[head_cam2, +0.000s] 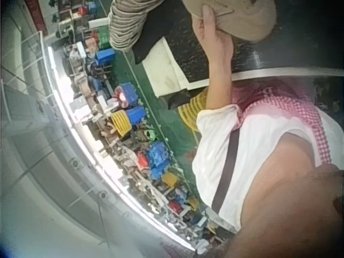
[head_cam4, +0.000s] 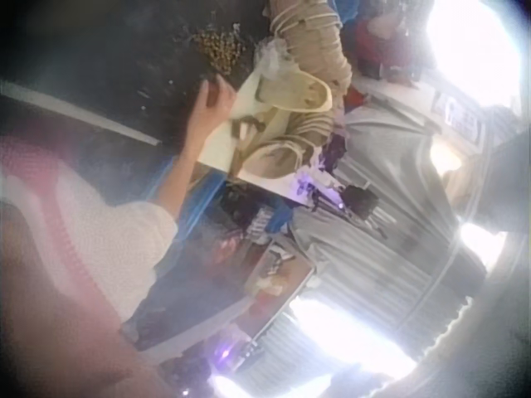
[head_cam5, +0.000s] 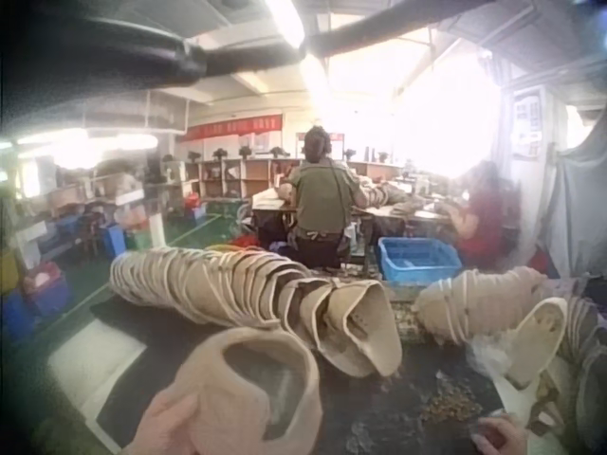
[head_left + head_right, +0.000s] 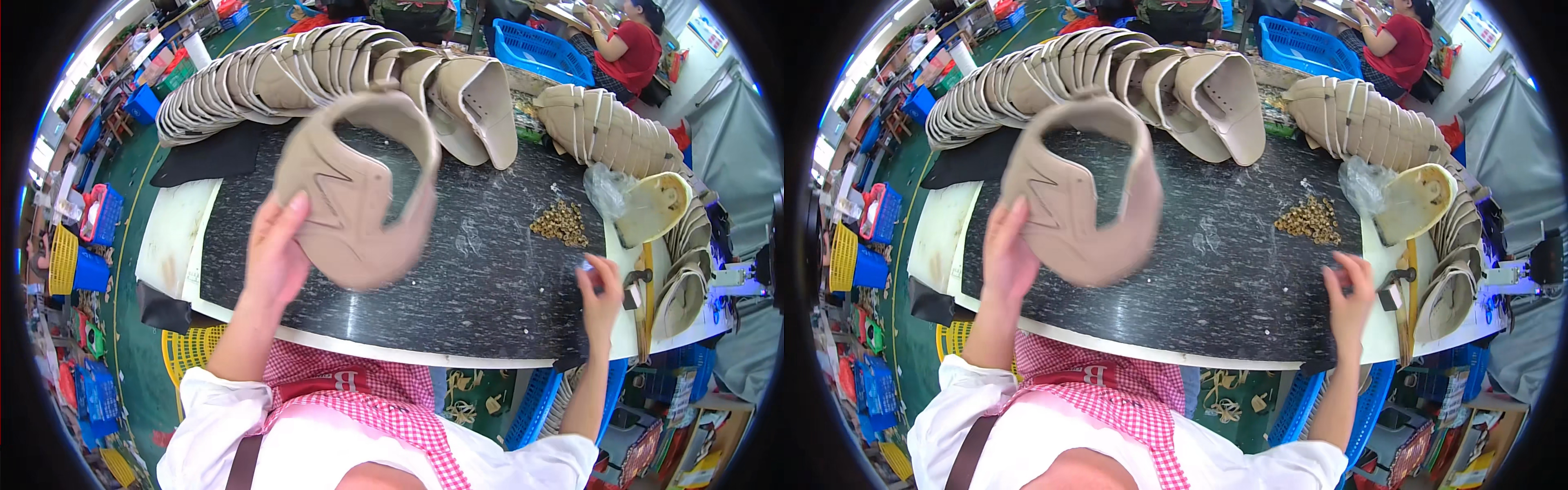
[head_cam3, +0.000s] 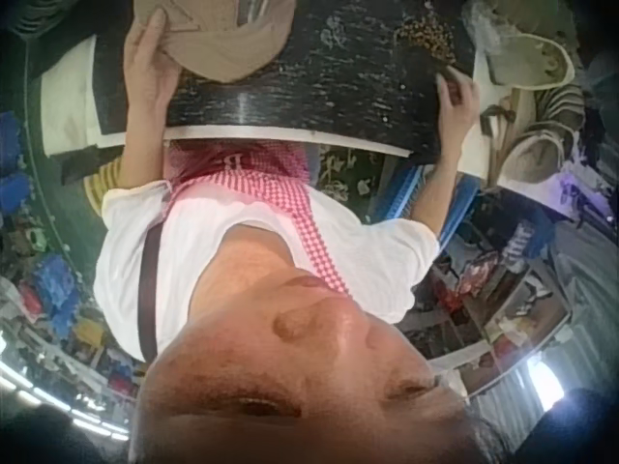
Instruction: Manually inserting metal eyelets or studs into pre-punched holes in shoe upper components.
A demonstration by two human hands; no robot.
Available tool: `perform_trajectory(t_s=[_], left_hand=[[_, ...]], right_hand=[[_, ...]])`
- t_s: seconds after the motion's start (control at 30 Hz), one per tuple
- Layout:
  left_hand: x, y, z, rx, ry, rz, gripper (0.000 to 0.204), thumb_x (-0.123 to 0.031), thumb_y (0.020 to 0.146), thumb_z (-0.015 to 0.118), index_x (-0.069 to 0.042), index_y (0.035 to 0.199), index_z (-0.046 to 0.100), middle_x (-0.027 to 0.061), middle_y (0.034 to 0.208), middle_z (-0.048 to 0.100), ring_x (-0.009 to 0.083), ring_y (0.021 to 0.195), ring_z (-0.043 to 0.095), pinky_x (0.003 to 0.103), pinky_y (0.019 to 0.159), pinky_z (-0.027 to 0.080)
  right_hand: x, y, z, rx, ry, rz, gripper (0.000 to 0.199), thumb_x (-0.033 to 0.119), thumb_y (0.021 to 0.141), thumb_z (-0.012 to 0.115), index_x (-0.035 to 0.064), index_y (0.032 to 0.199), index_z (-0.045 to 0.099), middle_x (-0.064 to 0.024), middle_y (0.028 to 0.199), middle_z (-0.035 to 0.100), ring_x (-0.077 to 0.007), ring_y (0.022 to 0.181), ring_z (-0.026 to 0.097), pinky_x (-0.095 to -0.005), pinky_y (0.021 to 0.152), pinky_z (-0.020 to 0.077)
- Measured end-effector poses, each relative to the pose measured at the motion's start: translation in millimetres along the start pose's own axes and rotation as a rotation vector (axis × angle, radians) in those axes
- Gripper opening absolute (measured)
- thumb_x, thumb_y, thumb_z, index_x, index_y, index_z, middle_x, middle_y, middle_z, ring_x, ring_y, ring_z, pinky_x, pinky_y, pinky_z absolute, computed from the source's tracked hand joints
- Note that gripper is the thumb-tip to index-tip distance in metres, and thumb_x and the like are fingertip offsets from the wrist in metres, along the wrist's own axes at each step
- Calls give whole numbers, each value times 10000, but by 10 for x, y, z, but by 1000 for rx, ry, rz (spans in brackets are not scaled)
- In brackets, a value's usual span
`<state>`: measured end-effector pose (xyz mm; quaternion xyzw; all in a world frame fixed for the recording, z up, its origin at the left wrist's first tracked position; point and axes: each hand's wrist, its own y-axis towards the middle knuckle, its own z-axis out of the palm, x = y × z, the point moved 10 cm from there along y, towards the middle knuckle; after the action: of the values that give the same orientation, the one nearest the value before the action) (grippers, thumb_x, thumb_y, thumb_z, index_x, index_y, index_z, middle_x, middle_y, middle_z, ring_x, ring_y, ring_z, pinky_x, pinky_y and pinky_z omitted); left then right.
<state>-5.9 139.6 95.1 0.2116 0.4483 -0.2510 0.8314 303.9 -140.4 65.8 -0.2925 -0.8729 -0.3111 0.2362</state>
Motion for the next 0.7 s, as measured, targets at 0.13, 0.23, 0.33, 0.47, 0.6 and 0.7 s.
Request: perform_trajectory(t_s=[0.13,0.23,0.33,0.47,0.6,0.7], left_hand=[[946,-197,-123,-90,-241,-389,329,-190,866,554,-22,1146,506,88,1100,579,174,987,572,332,881,459],[1078,-342,22,-38,-477,-466,410,-177,865,537,-36,1234,426,105,1200,512,193,1089,512,359,946,410],[1048,-334,219,77,-568,-540,440,-166,850,551,-47,1249,411,107,1209,502,200,1096,507,367,952,407],[1166,-370,258,147,-349,-597,528,-100,812,567,-48,1294,357,96,1250,473,218,1133,483,387,960,414],[1209,-427,383,157,-362,-599,530,-83,802,588,-51,1285,370,97,1250,472,217,1134,481,383,955,420],[1174,-482,471,196,-346,-550,503,-108,821,600,-57,1272,384,81,1223,493,190,1102,501,363,944,418]], right_hand=[[-89,322,392,18,-156,42,149,50,761,641,-12,888,595,-91,793,527,-164,603,494,-279,571,414],[-59,296,407,27,-58,41,93,48,754,651,-26,792,610,-76,683,536,-143,554,487,-261,534,402],[18,251,339,54,-98,76,97,45,750,661,-22,797,609,-48,696,571,-96,573,497,-226,541,402],[260,156,333,31,27,219,62,5,740,654,-8,793,623,-44,746,609,-79,629,538,-203,581,429],[1229,-68,579,139,743,101,135,-54,689,673,10,806,648,-96,864,624,-128,774,605,-224,677,478],[1749,-60,801,197,676,-132,180,-46,644,696,43,798,668,-85,906,605,-151,770,597,-246,681,470]])
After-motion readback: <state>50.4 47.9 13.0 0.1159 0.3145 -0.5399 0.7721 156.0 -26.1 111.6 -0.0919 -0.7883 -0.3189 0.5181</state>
